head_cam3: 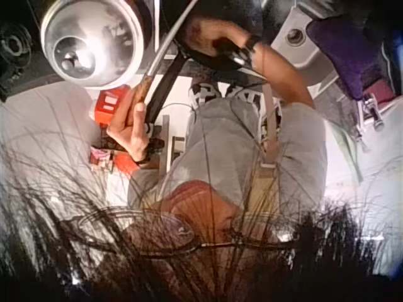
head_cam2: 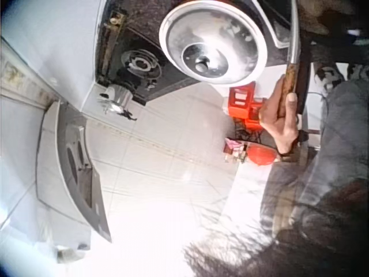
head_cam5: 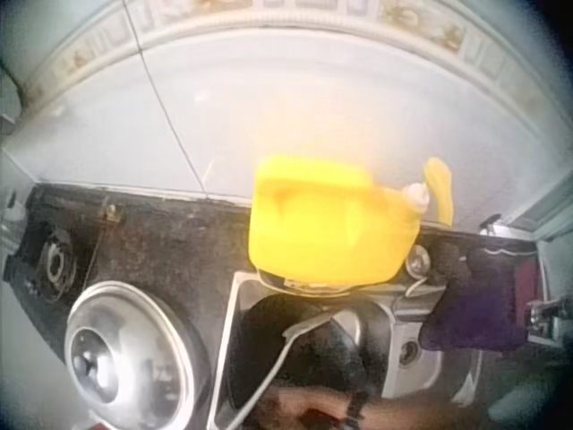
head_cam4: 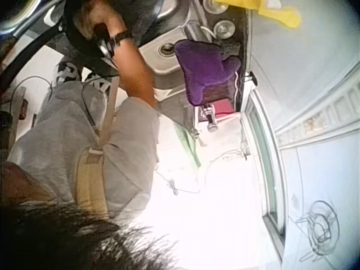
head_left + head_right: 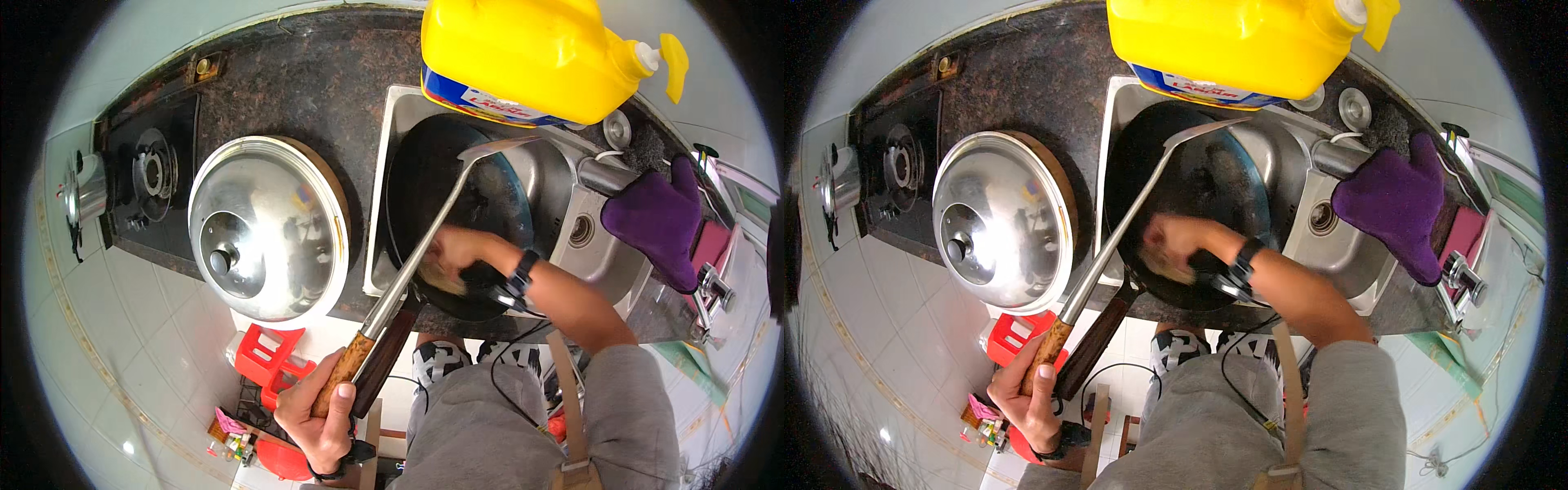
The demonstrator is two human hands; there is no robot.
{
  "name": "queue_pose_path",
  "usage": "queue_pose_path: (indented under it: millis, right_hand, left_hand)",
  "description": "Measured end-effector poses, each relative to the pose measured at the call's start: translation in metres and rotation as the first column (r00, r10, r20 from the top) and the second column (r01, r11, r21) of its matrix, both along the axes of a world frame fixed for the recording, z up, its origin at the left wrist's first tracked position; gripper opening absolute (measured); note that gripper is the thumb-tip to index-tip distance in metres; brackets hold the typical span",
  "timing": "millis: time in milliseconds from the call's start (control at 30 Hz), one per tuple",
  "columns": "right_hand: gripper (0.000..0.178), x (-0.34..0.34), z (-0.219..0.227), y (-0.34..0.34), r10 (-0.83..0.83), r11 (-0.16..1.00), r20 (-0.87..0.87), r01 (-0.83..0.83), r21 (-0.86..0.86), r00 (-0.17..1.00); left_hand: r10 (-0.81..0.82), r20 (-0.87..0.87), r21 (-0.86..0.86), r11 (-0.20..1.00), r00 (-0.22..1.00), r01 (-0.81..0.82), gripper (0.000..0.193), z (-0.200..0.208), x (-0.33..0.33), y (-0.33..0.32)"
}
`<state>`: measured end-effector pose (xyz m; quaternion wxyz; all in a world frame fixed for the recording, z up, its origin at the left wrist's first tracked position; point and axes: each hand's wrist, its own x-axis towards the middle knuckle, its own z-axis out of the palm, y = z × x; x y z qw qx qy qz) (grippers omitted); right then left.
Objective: Washing a wok in the sink and wiping down the kitchen countertop.
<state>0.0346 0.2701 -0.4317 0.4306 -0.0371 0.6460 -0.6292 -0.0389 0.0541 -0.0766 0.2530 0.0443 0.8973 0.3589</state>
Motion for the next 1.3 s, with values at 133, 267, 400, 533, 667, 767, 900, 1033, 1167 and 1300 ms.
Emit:
queue_pose_path:
  millis: [133,267,400,533,667,767,900,1033,1167,1300]
  right_hand:
    - [0.030,-0.036,-0.045,0.036,-0.523,0.796,-0.288,0.581,0.173,0.802]
    - [0.032,0.026,-0.053,0.088,-0.264,0.793,-0.001,0.217,0.570,0.965]
    - [0.026,0.059,-0.027,0.041,0.032,0.915,0.225,-0.119,0.386,0.974]
    - [0.023,-0.027,0.003,0.003,-0.250,0.967,-0.148,0.254,0.005,0.957]
    - [0.023,-0.035,-0.038,0.042,-0.545,0.816,-0.199,0.570,0.098,0.815]
    - [0.023,0.016,-0.041,0.065,-0.305,0.739,-0.280,0.412,0.533,0.910]
    - [0.024,0.069,-0.003,0.067,-0.385,0.923,0.390,0.347,0.167,0.836]
    - [0.033,0.080,0.058,0.083,-0.714,0.605,0.444,0.796,0.003,0.541]
    - [0.039,0.080,0.080,0.090,-0.767,0.059,0.618,0.977,-0.204,0.175]
    - [0.037,0.068,0.083,0.082,-0.665,-0.241,0.740,0.908,-0.343,0.103]
  left_hand:
    - [0.001,0.021,-0.003,1.000,1.000,-0.001,0.036,0.000,0.000,0.005]
    - [0.033,-0.008,-0.027,0.999,0.999,-0.033,0.037,-0.001,0.002,-0.001]
    - [0.059,-0.025,0.014,0.998,0.998,-0.058,0.037,-0.004,0.004,-0.002]
    - [0.056,-0.009,0.012,0.998,0.998,-0.056,0.037,-0.001,0.005,-0.002]
    - [0.078,-0.013,0.037,0.996,0.997,-0.077,0.038,-0.008,0.006,-0.002]
    - [0.089,-0.014,0.056,0.995,0.996,-0.088,0.037,-0.008,0.006,-0.001]
    - [-0.028,-0.001,-0.079,0.997,1.000,0.027,0.036,0.006,-0.002,-0.004]
    - [-0.164,-0.128,-0.122,0.981,0.978,0.149,0.031,0.022,-0.006,0.002]
    - [-0.148,-0.157,-0.190,0.975,0.976,0.117,0.035,0.050,0.009,0.028]
    - [-0.166,-0.230,-0.133,0.981,0.959,0.138,0.035,0.060,0.025,0.041]
